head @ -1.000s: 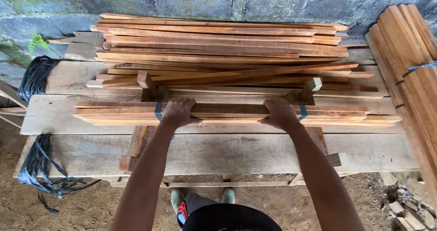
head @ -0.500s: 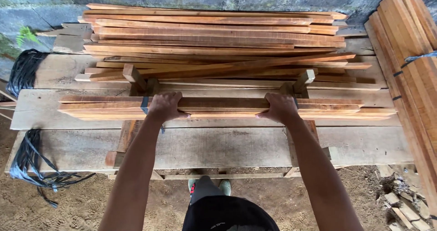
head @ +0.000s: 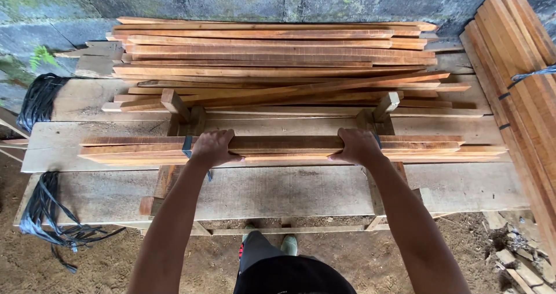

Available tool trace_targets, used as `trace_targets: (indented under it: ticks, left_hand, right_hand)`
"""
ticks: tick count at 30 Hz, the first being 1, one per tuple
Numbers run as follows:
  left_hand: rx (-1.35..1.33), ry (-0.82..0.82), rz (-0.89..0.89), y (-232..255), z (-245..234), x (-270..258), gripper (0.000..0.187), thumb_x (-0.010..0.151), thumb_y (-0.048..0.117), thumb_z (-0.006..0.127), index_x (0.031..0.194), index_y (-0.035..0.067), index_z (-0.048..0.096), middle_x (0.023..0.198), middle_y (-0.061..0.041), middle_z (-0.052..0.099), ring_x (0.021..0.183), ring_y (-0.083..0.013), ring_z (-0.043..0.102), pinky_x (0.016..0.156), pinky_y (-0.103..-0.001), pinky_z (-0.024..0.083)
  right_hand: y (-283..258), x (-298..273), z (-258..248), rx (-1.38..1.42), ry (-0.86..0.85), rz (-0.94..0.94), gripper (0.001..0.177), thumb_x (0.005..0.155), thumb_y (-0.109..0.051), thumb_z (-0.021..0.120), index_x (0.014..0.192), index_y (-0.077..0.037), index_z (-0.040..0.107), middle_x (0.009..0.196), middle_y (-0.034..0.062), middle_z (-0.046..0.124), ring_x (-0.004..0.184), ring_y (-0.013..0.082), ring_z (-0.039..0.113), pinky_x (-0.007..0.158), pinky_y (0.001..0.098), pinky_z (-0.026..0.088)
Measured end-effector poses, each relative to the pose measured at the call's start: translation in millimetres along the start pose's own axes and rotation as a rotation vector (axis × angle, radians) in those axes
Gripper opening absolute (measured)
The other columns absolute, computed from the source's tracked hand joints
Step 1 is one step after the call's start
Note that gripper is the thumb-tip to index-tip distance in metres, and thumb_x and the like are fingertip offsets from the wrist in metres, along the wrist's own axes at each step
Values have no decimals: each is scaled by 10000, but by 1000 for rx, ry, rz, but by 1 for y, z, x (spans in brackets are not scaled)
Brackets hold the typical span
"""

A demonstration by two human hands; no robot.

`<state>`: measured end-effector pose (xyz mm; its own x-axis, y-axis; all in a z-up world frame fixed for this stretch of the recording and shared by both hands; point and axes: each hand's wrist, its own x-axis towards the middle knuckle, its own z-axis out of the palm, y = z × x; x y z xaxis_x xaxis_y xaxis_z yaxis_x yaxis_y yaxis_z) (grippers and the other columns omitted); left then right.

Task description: Bundling wood planks using rubber straps.

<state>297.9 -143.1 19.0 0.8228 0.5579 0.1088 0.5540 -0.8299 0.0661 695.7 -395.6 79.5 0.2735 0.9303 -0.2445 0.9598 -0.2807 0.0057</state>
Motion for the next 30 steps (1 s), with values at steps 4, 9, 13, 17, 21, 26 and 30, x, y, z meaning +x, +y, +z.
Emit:
trace_targets:
  ticks: [4,9,13,17,21,26,30]
  left_hand:
    - [-20,-122,-6,8,-5,-13,656,705,742,786,1037,195,643,933,-47,774,907,-261,777,812,-407,641]
    - [-14,-90,32,17,-25,-28,738,648,771,776,1061,177,632,927,-54,767,890,-282,779,747,-437,636]
    - [-39,-149,37,-1,-11,-3,898,632,902,687,1174,188,639,1072,-71,772,1006,-309,764,884,-461,609]
    - [-34,-106,20,-2,-22,6,868,643,783,764,1307,247,606,1194,-32,740,1160,-270,711,1033,-435,527]
    - [-57,169,51,-18,28,18,842,688,644,833,1367,201,606,1186,-63,721,1185,-250,677,1086,-421,477]
    - [54,249,-69,-10,104,-4,819,917,586,562,1589,141,417,1628,-141,425,1513,-336,383,1234,-525,297]
    - [15,100,-271,14,105,-4,712,1076,502,295,1676,122,239,1721,-167,251,1596,-357,195,1299,-555,85]
  right_hand:
    - [2,-11,13,-3,-50,-17,629,752,-708,751,1102,-204,614,1092,54,734,1142,285,708,974,447,549]
    - [0,-17,4,8,-85,-38,639,731,-710,763,1089,-198,628,1065,53,742,1111,281,722,954,441,559]
    - [12,4,17,36,-101,-37,720,700,-747,761,1184,-232,622,1115,36,757,1133,287,724,978,453,548]
    - [9,1,4,49,121,-91,852,667,-686,816,1334,-228,552,1258,62,695,1240,301,654,1087,456,478]
    - [13,8,18,14,292,-111,901,783,-671,749,1475,-154,490,1433,107,588,1400,288,519,1216,463,353]
    - [10,14,79,-10,119,-6,866,997,-697,415,1648,-158,229,1704,146,246,1584,330,205,1247,533,219]
    - [4,15,103,29,162,78,826,1072,-672,254,1683,-131,125,1738,166,120,1607,335,78,1284,555,53]
